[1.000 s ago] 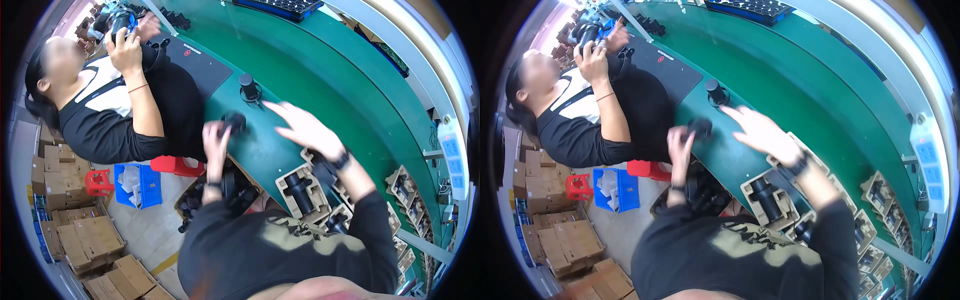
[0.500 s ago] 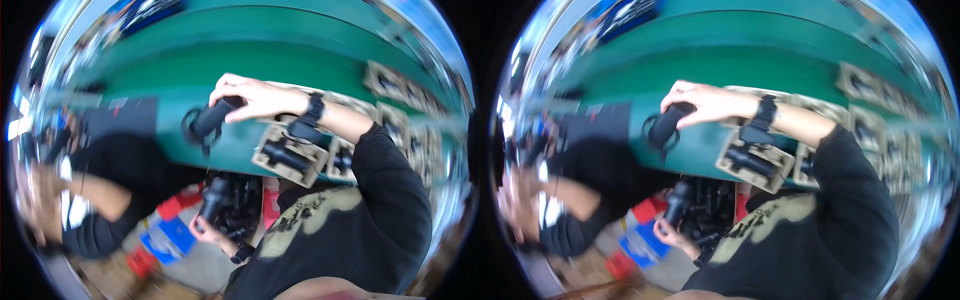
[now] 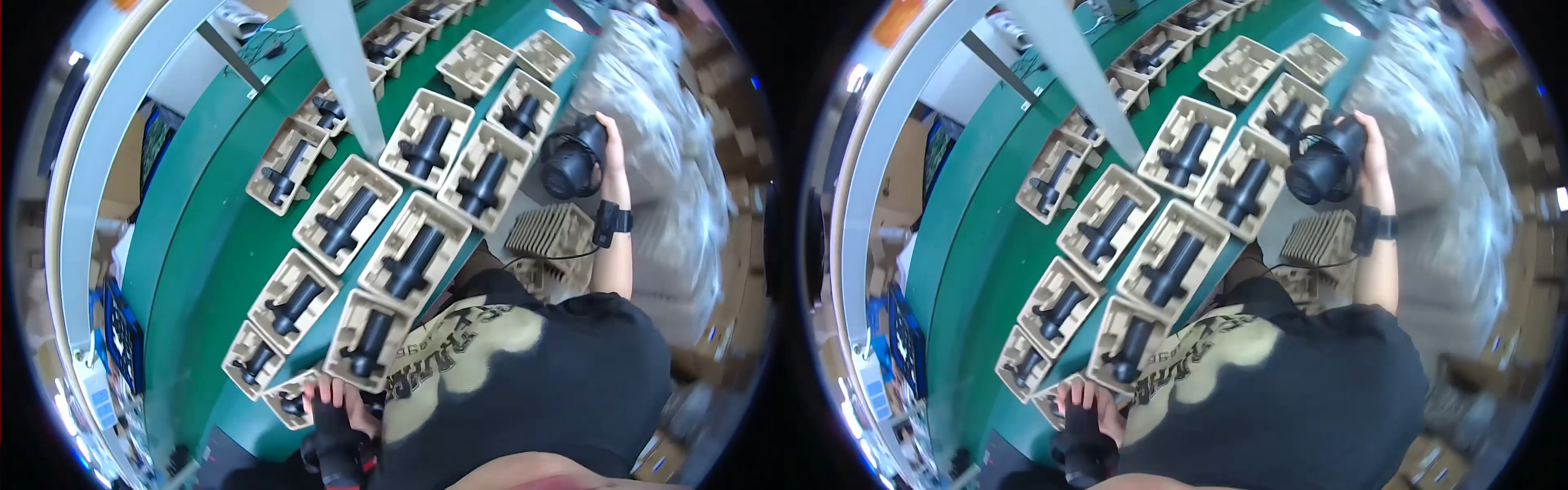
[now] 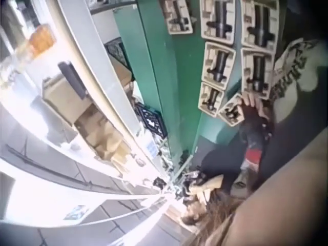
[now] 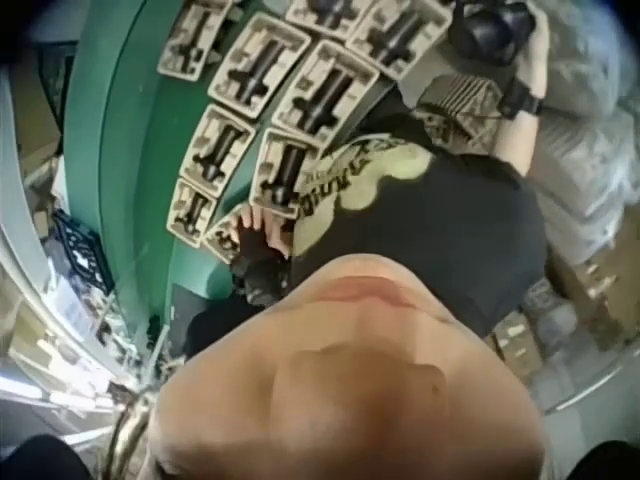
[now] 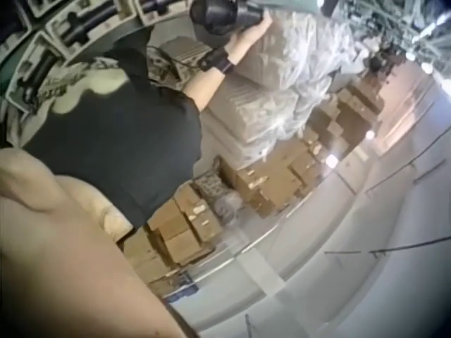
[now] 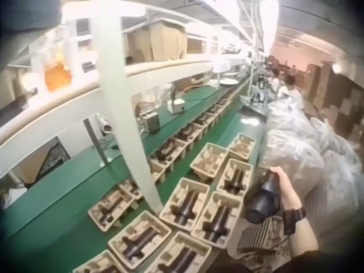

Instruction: The person removes plastic bags from a stack of cardboard trays, arranges the trays on a conveyor belt, and places a black plastic component into each tray.

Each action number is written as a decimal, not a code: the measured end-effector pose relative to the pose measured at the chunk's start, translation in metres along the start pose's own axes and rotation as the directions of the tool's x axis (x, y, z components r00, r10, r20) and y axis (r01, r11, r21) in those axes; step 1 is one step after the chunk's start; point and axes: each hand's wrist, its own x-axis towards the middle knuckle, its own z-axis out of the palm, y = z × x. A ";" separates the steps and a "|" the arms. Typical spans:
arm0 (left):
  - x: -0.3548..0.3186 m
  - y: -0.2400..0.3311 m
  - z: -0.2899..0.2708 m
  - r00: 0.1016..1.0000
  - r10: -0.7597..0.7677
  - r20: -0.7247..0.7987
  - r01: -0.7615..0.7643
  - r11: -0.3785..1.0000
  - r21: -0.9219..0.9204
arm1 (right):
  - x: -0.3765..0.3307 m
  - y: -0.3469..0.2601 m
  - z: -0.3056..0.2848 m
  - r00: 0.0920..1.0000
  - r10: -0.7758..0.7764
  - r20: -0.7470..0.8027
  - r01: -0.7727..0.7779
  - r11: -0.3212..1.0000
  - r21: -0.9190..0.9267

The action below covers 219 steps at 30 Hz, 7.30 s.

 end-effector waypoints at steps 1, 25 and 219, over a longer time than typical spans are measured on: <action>0.019 -0.026 0.000 0.995 -0.065 -0.071 0.070 0.996 0.061 | 0.029 -0.009 0.003 0.999 0.014 -0.050 -0.012 0.999 0.046; 0.162 -0.200 0.032 0.850 0.255 -0.461 -0.228 0.967 0.114 | 0.243 0.072 0.084 0.546 0.018 0.838 0.794 -0.329 -0.511; -0.077 0.767 -0.380 0.237 0.830 0.505 0.831 -0.442 0.337 | -0.344 0.406 0.436 0.439 -0.177 0.881 0.894 -0.007 -0.447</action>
